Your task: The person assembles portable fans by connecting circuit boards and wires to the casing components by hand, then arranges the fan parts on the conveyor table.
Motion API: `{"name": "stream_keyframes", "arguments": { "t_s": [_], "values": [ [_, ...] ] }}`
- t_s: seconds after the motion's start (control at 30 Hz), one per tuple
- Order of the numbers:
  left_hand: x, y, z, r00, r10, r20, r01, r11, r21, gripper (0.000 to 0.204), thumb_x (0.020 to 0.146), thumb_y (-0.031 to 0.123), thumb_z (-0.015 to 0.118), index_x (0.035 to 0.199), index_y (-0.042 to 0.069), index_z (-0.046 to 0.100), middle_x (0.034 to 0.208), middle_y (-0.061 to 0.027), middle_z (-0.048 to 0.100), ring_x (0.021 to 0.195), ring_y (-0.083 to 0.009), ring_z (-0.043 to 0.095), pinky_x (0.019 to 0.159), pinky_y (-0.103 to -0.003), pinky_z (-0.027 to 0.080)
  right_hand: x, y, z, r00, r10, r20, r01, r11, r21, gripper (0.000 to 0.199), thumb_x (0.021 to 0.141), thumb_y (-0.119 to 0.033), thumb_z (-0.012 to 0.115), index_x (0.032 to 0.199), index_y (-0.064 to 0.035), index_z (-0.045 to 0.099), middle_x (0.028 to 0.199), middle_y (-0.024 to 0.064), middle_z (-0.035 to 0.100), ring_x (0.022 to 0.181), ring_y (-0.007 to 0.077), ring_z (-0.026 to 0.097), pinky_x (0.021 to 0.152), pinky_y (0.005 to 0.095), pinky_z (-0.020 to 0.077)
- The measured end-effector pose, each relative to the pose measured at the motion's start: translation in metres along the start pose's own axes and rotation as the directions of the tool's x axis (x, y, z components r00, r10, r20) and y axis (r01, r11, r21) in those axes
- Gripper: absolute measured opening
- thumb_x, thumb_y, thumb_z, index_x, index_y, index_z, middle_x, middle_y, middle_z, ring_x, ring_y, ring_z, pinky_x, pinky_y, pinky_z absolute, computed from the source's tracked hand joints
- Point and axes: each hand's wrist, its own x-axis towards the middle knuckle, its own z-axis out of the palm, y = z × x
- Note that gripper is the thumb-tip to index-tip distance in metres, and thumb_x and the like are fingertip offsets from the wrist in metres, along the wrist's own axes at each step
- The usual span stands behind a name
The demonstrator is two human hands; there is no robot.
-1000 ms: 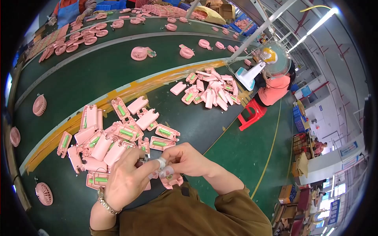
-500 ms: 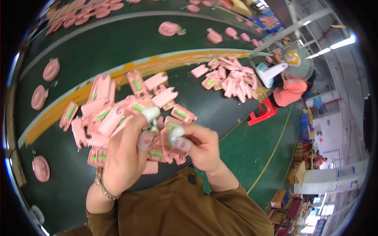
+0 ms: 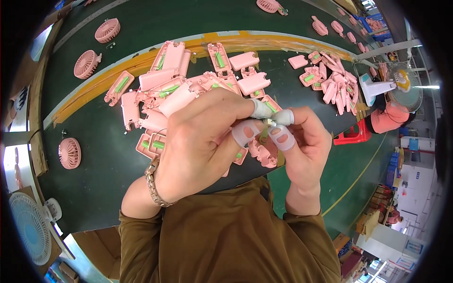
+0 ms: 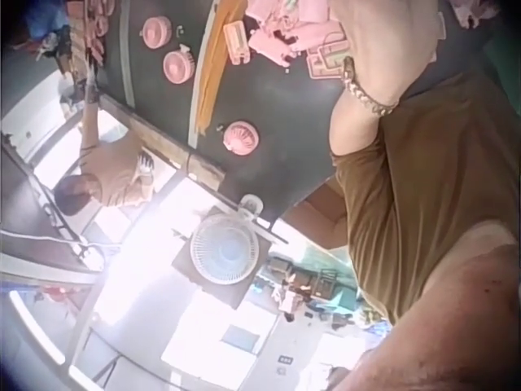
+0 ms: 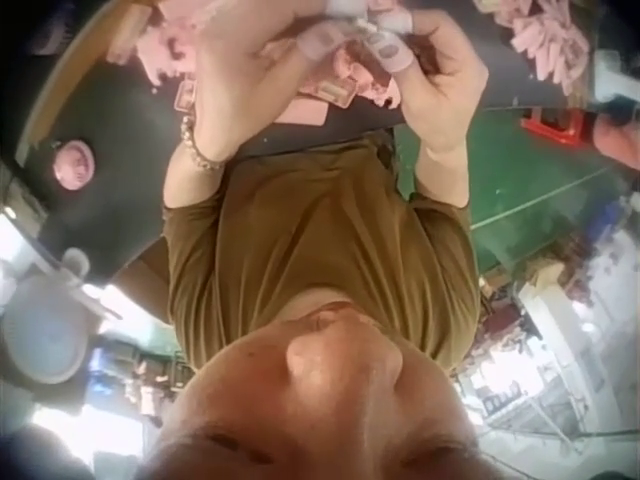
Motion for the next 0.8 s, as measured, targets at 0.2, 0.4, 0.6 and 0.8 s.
{"name": "stream_keyframes", "arguments": {
  "t_s": [0.2, 0.4, 0.6, 0.8],
  "values": [
    [0.002, -0.002, -0.012, 0.997, 0.069, 0.033, -0.071, 0.996, 0.059, 0.018, 0.103, 0.002, 0.085, 0.121, -0.004, 0.085, 0.104, -0.0131, 0.082, 0.091, -0.0226, 0.078, 0.082, -0.034, 0.061, 0.007, -0.001, -0.005, 0.995, 0.072, 0.064, -0.070, 0.997, -0.035, 0.017, 0.111, -0.005, 0.084, 0.120, 0.0053, 0.075, 0.105, 0.0049, 0.081, 0.087, 0.0048, 0.075, 0.074, 0.0215, 0.0584],
    [0.000, 0.003, -0.023, 0.994, 0.095, 0.053, -0.099, 0.993, 0.060, 0.019, 0.099, -0.002, 0.084, 0.117, -0.004, 0.087, 0.098, -0.0127, 0.082, 0.086, -0.0227, 0.078, 0.078, -0.034, 0.060, 0.015, 0.001, 0.003, 0.987, 0.068, 0.144, -0.091, 0.983, 0.162, 0.019, 0.109, -0.005, 0.087, 0.115, 0.0051, 0.072, 0.103, 0.0096, 0.082, 0.086, 0.0088, 0.079, 0.071, 0.0249, 0.0627],
    [0.008, 0.008, -0.036, 0.974, 0.186, 0.131, -0.198, 0.977, 0.081, 0.022, 0.092, -0.004, 0.086, 0.114, -0.003, 0.087, 0.093, -0.0120, 0.081, 0.082, -0.0234, 0.075, 0.074, -0.034, 0.058, 0.025, 0.001, 0.001, 0.961, 0.117, 0.250, -0.187, 0.943, 0.277, 0.019, 0.106, -0.002, 0.088, 0.112, 0.0041, 0.071, 0.100, 0.0096, 0.083, 0.080, 0.0081, 0.076, 0.065, 0.0235, 0.0589],
    [0.010, 0.008, -0.041, 0.951, 0.265, 0.159, -0.281, 0.956, 0.086, 0.023, 0.087, -0.003, 0.089, 0.109, -0.003, 0.085, 0.094, -0.0126, 0.081, 0.082, -0.0261, 0.076, 0.072, -0.037, 0.059, 0.029, 0.002, 0.002, 0.887, 0.302, 0.349, -0.426, 0.826, 0.368, 0.021, 0.101, 0.000, 0.093, 0.107, 0.0014, 0.073, 0.091, 0.0078, 0.082, 0.071, 0.0043, 0.070, 0.053, 0.0207, 0.0411]
  ]
}}
